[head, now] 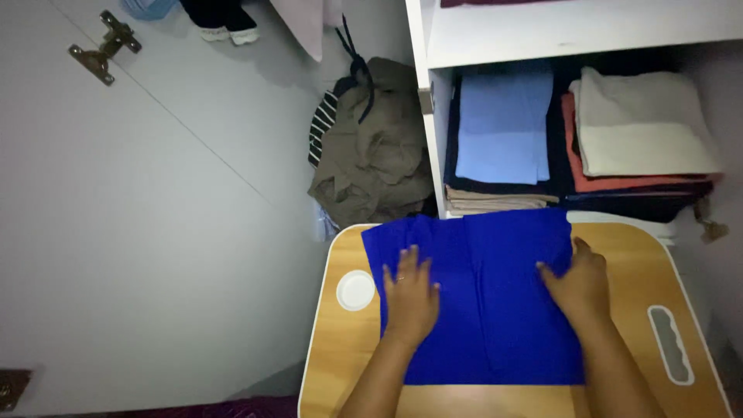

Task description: The person folds several garments on a small wooden table and places them into a white closet shelf. The person folds a black cloth, a white cloth, a light blue cloth, and a dark blue cloth one by one, smoothing each before stacking them in the closet.

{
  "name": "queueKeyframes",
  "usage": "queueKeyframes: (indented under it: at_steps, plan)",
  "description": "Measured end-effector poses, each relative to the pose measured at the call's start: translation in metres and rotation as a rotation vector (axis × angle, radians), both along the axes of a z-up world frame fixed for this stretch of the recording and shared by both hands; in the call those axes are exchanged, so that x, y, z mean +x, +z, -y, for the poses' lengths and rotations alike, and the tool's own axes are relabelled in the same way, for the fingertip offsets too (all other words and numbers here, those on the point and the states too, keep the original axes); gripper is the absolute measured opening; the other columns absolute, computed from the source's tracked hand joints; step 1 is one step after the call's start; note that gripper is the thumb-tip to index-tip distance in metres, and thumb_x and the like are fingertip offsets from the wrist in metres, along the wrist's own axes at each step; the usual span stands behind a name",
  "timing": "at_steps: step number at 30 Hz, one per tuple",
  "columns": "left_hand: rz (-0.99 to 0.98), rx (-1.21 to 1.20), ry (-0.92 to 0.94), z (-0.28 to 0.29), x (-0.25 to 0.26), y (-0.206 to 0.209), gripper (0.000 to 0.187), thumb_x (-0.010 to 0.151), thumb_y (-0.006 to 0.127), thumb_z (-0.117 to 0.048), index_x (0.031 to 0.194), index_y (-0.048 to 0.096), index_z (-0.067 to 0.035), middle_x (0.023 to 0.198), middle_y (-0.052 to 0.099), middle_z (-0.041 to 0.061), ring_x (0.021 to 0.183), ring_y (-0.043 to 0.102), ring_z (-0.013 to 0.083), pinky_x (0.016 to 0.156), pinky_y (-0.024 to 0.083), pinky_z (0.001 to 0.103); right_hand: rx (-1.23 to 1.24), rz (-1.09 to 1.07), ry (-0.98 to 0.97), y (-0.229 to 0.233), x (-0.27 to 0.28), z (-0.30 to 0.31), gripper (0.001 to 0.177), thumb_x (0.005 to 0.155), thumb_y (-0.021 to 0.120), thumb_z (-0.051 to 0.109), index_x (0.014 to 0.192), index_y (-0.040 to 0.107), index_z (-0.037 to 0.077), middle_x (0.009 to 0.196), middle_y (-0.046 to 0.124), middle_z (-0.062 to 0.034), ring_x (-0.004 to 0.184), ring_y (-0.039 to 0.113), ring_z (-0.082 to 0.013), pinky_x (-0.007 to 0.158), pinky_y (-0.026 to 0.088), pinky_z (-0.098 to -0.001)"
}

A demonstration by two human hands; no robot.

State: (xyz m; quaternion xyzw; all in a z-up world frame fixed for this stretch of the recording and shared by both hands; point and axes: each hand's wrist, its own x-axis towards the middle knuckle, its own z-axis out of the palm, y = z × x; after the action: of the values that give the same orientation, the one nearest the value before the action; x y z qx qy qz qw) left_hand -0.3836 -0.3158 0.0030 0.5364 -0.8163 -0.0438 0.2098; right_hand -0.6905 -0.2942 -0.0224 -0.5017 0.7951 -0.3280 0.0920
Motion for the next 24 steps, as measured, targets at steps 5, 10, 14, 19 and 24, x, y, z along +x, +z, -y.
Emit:
queueKeyframes:
  at_steps: [5,10,14,19,24]
  plan:
    - [-0.316,0.040,0.341,0.044,0.050,-0.001,0.051,0.088,0.065,-0.024,0.135,0.058,-0.005,0.143,0.057,0.021,0.128,0.054,0.0414,0.105,0.040,0.055,0.366,0.072,-0.117,0.003,-0.010,0.002,0.064,0.084,0.071,0.058,0.136,0.065,0.020,0.119,0.077,-0.0094,0.110,0.073,-0.0373,0.085,0.057,-0.0527]
    - [-0.262,0.274,0.595,0.086,0.068,0.002,0.095,0.078,0.077,-0.061,0.148,0.044,-0.005,0.130,0.066,0.019,0.122,0.059,0.0454,0.097,0.045,0.062,0.174,0.100,-0.011,0.002,-0.006,0.006,0.061,0.083,0.079,0.028,0.139,0.062,0.013,0.115,0.070,-0.0155,0.103,0.068,-0.0344,0.086,0.053,-0.0514]
    - [-0.364,0.529,0.520,0.098,0.074,-0.002,0.071,0.077,0.077,-0.053,0.134,0.058,-0.015,0.122,0.075,0.009,0.115,0.070,0.0334,0.095,0.051,0.046,0.084,0.039,0.155,-0.020,-0.013,0.005,0.049,0.086,0.071,0.018,0.135,0.065,0.018,0.124,0.068,-0.0183,0.108,0.064,-0.0362,0.095,0.050,-0.0472]
    - [-0.391,0.378,0.351,0.118,0.130,-0.045,0.046,0.085,0.072,-0.051,0.116,0.074,-0.017,0.105,0.080,0.009,0.092,0.076,0.0312,0.078,0.055,0.044,-0.078,0.066,0.244,-0.057,-0.068,-0.001,0.033,0.092,0.067,0.013,0.121,0.076,0.025,0.110,0.067,-0.0127,0.109,0.065,-0.0292,0.102,0.048,-0.0377]
    - [-0.366,0.326,0.511,0.119,0.177,-0.009,0.049,0.079,0.078,-0.051,0.119,0.073,-0.023,0.105,0.081,0.007,0.093,0.077,0.0289,0.078,0.057,0.044,-0.196,0.065,0.057,-0.079,-0.158,-0.037,0.049,0.089,0.052,-0.015,0.127,0.073,0.008,0.139,0.068,-0.0208,0.124,0.062,-0.0411,0.111,0.043,-0.0520]
